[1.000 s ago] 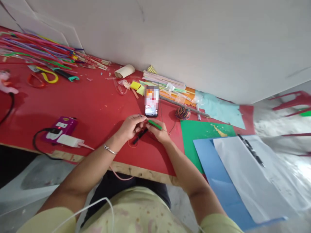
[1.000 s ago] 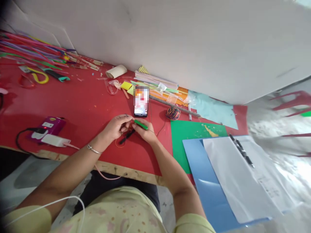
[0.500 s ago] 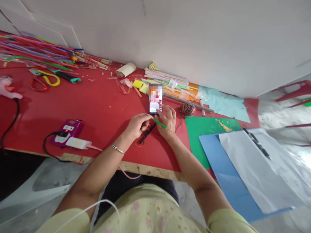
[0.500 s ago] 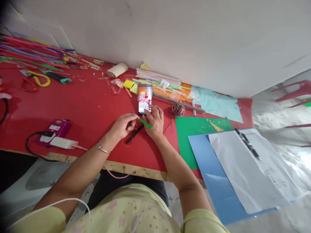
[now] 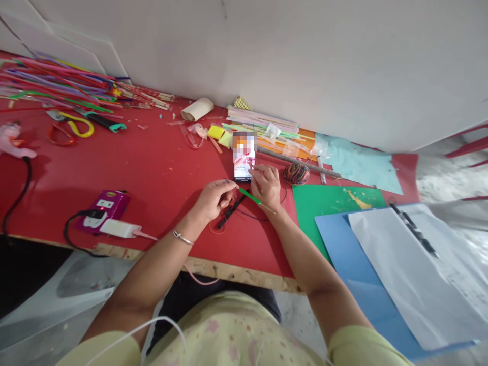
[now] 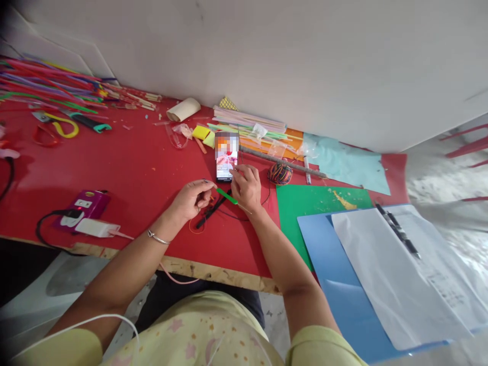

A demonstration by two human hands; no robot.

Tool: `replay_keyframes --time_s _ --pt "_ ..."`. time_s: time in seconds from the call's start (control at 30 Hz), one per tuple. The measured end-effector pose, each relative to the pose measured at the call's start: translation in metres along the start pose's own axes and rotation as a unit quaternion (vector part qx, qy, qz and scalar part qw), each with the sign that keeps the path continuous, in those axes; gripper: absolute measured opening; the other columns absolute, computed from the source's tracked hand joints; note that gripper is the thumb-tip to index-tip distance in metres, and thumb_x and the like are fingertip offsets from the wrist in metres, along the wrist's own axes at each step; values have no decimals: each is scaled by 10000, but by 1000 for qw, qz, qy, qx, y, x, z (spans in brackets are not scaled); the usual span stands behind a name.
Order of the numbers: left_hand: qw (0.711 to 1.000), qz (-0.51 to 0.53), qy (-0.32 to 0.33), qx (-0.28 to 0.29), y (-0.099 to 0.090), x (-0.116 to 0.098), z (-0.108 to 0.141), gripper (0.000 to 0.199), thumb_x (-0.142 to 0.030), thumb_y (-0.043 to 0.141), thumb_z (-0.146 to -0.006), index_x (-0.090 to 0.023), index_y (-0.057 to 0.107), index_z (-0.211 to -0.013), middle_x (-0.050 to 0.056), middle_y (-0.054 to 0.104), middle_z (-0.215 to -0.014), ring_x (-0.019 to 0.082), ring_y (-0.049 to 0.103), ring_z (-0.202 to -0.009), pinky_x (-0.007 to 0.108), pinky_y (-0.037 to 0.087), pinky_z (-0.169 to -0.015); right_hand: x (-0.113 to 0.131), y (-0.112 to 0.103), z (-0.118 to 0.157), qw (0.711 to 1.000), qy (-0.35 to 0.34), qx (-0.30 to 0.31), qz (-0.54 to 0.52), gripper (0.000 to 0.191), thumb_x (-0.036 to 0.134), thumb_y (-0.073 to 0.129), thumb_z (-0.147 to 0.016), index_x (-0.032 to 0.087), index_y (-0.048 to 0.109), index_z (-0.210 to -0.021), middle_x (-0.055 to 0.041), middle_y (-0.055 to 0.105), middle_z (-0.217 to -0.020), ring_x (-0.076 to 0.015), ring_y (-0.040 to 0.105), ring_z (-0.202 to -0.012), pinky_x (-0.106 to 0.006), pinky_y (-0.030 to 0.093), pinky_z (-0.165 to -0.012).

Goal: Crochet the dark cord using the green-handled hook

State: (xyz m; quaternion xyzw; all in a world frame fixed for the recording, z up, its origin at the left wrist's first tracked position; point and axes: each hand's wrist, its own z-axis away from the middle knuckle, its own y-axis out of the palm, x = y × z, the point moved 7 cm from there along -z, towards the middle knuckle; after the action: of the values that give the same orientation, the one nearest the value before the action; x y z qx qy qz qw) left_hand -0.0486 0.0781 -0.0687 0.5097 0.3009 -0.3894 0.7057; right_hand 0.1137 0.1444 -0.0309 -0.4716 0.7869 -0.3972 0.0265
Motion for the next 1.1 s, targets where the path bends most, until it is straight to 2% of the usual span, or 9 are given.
replay_keyframes --time_s 0.17,0.3,0.5,0.63,0.87,1.1 --pt "1000 -11 -10 0 1 2 0 244 -361 816 -748 -135 731 -785 -38 544 -528 27 341 -366 226 167 -386 -10 -1 4 998 65 0 -15 320 188 556 -982 258 777 -1202 -105 719 -1093 -289 621 -1092 -500 543 -989" --pt "1000 -18 -12 -7 1 1 0 254 -372 818 -741 -139 725 -778 -39 535 -520 31 346 -366 226 164 -387 -12 1 6 997 80 7 -15 320 223 557 -986 261 785 -1206 -104 707 -1015 -288 620 -1017 -489 549 -940" --pt "1000 -12 -11 1 0 3 -1 245 -364 818 -750 -142 721 -787 -41 546 -527 29 346 -364 231 171 -384 -13 6 10 994 92 38 -52 366 261 481 -1035 221 742 -1288 -95 734 -1017 -209 695 -902 -337 577 -825" --pt "1000 -9 -6 8 -1 4 -2 234 -353 811 -757 -142 718 -791 -42 548 -527 32 356 -358 228 175 -381 -11 6 11 993 95 52 -45 366 286 479 -1042 188 751 -1267 -92 761 -950 -190 706 -802 -303 563 -744" --pt "1000 -10 -2 4 2 -1 1 239 -358 815 -733 -140 723 -769 -35 543 -521 34 365 -363 226 184 -385 -9 7 12 991 90 69 -68 352 274 490 -1032 199 751 -1256 -102 818 -1079 -206 768 -917 -309 590 -832" --pt "1000 -15 -1 8 4 -3 2 249 -371 813 -741 -146 706 -753 -34 534 -524 33 355 -369 229 175 -386 -9 7 13 992 91 64 -63 327 251 518 -1003 194 778 -1194 -92 833 -1048 -203 787 -904 -300 595 -824"
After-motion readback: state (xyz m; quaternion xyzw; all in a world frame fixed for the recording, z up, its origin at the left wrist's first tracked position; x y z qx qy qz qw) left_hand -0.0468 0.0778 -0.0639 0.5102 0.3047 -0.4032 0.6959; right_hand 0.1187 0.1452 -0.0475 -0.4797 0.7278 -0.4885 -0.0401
